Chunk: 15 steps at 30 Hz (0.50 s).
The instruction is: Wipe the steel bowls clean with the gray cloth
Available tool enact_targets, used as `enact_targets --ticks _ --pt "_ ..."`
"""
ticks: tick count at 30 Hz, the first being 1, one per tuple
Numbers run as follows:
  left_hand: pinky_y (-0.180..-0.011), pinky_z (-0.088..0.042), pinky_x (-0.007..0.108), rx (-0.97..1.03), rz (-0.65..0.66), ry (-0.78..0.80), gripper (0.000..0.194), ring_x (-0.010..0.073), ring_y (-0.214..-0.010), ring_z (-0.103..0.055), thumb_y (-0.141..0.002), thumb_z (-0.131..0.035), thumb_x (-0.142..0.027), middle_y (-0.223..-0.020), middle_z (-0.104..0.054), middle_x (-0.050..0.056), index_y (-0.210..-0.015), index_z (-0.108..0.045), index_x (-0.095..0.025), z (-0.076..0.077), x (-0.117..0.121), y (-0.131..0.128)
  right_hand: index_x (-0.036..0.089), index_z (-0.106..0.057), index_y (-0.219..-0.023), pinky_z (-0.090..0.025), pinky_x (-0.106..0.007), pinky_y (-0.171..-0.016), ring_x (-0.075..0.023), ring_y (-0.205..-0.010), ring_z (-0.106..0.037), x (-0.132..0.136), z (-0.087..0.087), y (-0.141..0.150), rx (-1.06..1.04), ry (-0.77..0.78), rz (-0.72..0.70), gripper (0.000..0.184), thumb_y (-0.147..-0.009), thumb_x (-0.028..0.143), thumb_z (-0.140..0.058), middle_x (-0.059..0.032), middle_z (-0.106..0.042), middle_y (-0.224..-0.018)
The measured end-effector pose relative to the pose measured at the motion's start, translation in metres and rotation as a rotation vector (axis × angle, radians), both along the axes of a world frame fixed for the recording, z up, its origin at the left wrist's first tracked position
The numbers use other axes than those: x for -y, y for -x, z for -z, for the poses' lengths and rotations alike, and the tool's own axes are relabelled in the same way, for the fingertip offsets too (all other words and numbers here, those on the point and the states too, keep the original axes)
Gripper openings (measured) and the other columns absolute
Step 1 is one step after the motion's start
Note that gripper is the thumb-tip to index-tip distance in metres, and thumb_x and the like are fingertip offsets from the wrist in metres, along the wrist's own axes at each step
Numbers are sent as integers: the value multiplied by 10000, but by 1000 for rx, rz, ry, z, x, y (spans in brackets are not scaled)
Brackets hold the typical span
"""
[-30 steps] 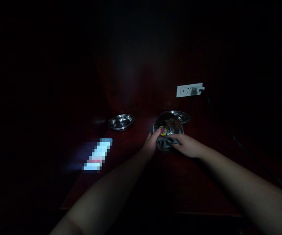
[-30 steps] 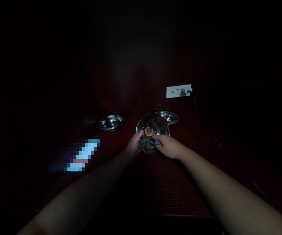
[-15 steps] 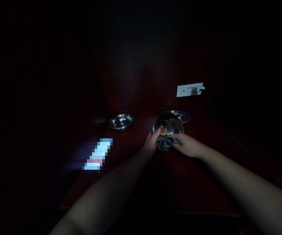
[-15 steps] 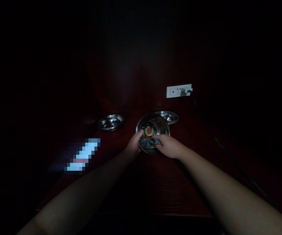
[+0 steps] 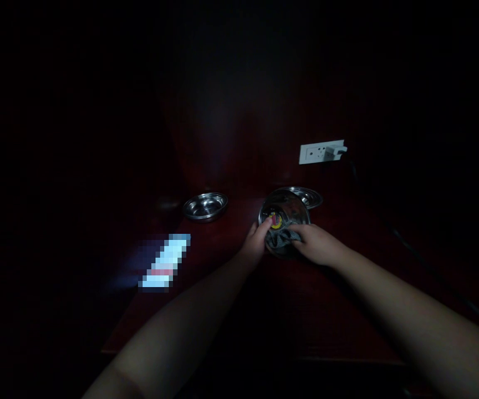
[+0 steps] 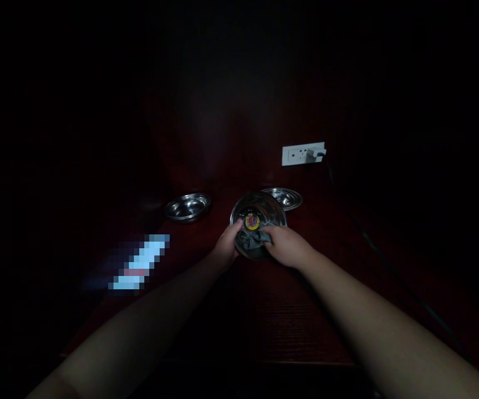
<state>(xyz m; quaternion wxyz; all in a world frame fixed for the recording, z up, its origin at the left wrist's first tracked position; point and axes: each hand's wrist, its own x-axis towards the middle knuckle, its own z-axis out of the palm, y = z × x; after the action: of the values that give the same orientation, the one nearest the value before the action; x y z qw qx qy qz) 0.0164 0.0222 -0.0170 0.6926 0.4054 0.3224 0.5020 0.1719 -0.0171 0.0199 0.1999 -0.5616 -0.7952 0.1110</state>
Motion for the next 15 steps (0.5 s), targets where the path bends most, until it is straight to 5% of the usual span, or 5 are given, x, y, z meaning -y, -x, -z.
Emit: enact_targets --ticks 15 --pt "-894 -491 438 44 -3 10 529 282 -999 -636 -704 -666 -453 -1101 -668 135 -1128 -602 -143 0 -1 -1 174 -649 -1040 -453 -342 -871 -251 -943 -638 0 0 -2 68 -3 27 320 -767 153 -483 -104 -696 -1021"
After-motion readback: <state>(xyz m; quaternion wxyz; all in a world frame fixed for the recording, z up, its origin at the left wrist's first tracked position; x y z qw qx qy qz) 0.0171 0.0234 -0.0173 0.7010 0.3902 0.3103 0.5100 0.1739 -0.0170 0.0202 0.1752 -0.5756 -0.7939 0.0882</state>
